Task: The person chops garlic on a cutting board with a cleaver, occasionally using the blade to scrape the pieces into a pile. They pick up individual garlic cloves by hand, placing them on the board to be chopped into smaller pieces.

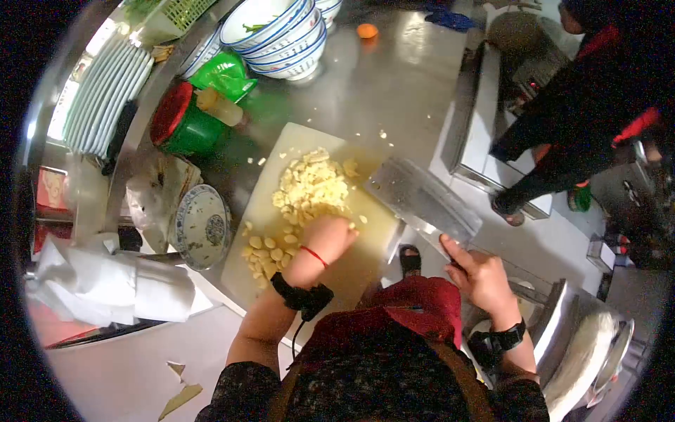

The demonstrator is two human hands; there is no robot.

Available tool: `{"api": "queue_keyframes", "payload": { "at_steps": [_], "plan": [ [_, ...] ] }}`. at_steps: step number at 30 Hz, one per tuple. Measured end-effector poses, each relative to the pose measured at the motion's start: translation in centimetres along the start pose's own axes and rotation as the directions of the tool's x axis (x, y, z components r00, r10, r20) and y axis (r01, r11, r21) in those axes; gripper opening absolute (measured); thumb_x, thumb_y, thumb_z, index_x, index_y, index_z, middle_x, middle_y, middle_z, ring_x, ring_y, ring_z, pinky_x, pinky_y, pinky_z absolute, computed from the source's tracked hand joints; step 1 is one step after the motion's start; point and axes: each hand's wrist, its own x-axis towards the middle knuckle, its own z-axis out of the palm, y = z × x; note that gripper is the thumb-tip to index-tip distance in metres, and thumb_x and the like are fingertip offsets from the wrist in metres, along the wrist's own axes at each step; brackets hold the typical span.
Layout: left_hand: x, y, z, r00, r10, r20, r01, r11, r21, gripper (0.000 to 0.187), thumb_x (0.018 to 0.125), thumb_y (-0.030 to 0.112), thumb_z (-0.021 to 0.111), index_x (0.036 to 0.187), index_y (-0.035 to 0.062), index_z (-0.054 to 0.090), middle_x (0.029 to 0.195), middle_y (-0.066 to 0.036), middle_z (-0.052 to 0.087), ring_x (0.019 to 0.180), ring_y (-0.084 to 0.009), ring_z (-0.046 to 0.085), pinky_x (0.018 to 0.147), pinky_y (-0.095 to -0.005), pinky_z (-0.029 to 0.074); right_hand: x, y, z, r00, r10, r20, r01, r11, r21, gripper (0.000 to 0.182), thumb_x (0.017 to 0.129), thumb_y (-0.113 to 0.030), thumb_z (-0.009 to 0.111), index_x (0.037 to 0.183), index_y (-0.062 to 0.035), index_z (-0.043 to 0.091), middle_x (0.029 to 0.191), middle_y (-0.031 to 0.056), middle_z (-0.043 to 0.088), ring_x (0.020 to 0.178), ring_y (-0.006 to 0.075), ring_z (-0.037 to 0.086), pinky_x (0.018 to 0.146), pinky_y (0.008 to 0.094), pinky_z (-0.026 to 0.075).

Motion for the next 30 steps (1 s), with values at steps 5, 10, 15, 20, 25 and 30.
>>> {"api": "queue_keyframes", "payload": {
  "at_steps": [5, 10, 15, 20, 25, 30],
  "plan": [
    [-4.0, -2.5, 0.0, 0.978, -0.07, -0.199, 0.051, 0.994, -0.1, 0.031, 0.082, 0.037, 0.063, 0.079, 0.0064, 0.068, 0.07, -0.014, 0.064, 0.066, -0.03, 0.063, 0.061, -0.0393, 0.051, -4.7, -1.5, 2.7, 0.999, 0.016, 0.036, -0.011, 0.993, -0.115, 0.054, 0.078, -0.019, 0.07, 0.129, -0.019, 0.055, 0.067, 0.0132, 0.059, 0.061, 0.0327, 0.059, 0.056, 0.0411, 0.047],
    [-9.7, -6.9, -0.4, 0.912, -0.211, -0.353, 0.101, 0.947, -0.304, 0.026, 0.08, 0.031, 0.064, 0.076, 0.0051, 0.065, 0.072, -0.014, 0.065, 0.068, -0.0299, 0.064, 0.061, -0.0394, 0.049, -4.8, -2.6, 5.9, 0.998, -0.006, 0.057, 0.017, 0.982, -0.187, 0.052, 0.079, -0.022, 0.069, 0.129, -0.0193, 0.055, 0.069, 0.0138, 0.061, 0.06, 0.0326, 0.059, 0.056, 0.0411, 0.048],
    [-12.7, -9.5, 0.7, 0.85, -0.337, -0.404, 0.138, 0.884, -0.448, 0.025, 0.078, 0.029, 0.067, 0.075, 0.0044, 0.065, 0.071, -0.011, 0.066, 0.069, -0.0295, 0.064, 0.063, -0.0385, 0.05, -3.1, -3.5, 10.9, 0.999, -0.039, -0.032, 0.035, 0.992, -0.121, 0.053, 0.083, -0.028, 0.065, 0.133, -0.0232, 0.05, 0.07, 0.0158, 0.062, 0.062, 0.0348, 0.061, 0.057, 0.0426, 0.049],
    [-12.3, -10.7, 1.5, 0.829, -0.311, -0.465, 0.108, 0.904, -0.413, 0.021, 0.077, 0.026, 0.068, 0.082, 0.0059, 0.065, 0.077, -0.013, 0.066, 0.075, -0.0307, 0.063, 0.067, -0.0406, 0.05, -4.6, -1.0, 11.9, 0.988, 0.017, 0.153, 0.018, 0.974, -0.225, 0.058, 0.085, -0.027, 0.06, 0.14, -0.0276, 0.04, 0.067, 0.0181, 0.062, 0.062, 0.0374, 0.061, 0.058, 0.0457, 0.05],
    [-9.7, -11.3, 1.9, 0.77, -0.12, -0.627, -0.062, 0.964, -0.26, 0.018, 0.076, 0.017, 0.065, 0.089, 0.0053, 0.063, 0.082, -0.016, 0.064, 0.085, -0.0361, 0.061, 0.074, -0.0446, 0.048, -8.7, 0.3, 9.5, 0.984, 0.065, 0.165, -0.017, 0.961, -0.277, 0.064, 0.083, -0.025, 0.062, 0.142, -0.0291, 0.036, 0.066, 0.0177, 0.062, 0.06, 0.0381, 0.061, 0.058, 0.0467, 0.051],
    [-7.1, -11.1, 1.2, 0.848, -0.15, -0.509, 0.037, 0.973, -0.226, 0.014, 0.075, 0.014, 0.064, 0.085, 0.0043, 0.066, 0.084, -0.017, 0.065, 0.086, -0.0363, 0.061, 0.076, -0.0446, 0.049, -3.2, -4.4, 7.0, 0.977, 0.034, 0.212, 0.053, 0.919, -0.39, 0.056, 0.085, -0.029, 0.06, 0.138, -0.0284, 0.043, 0.071, 0.0157, 0.064, 0.066, 0.0367, 0.063, 0.061, 0.0467, 0.051]
  ]
}}
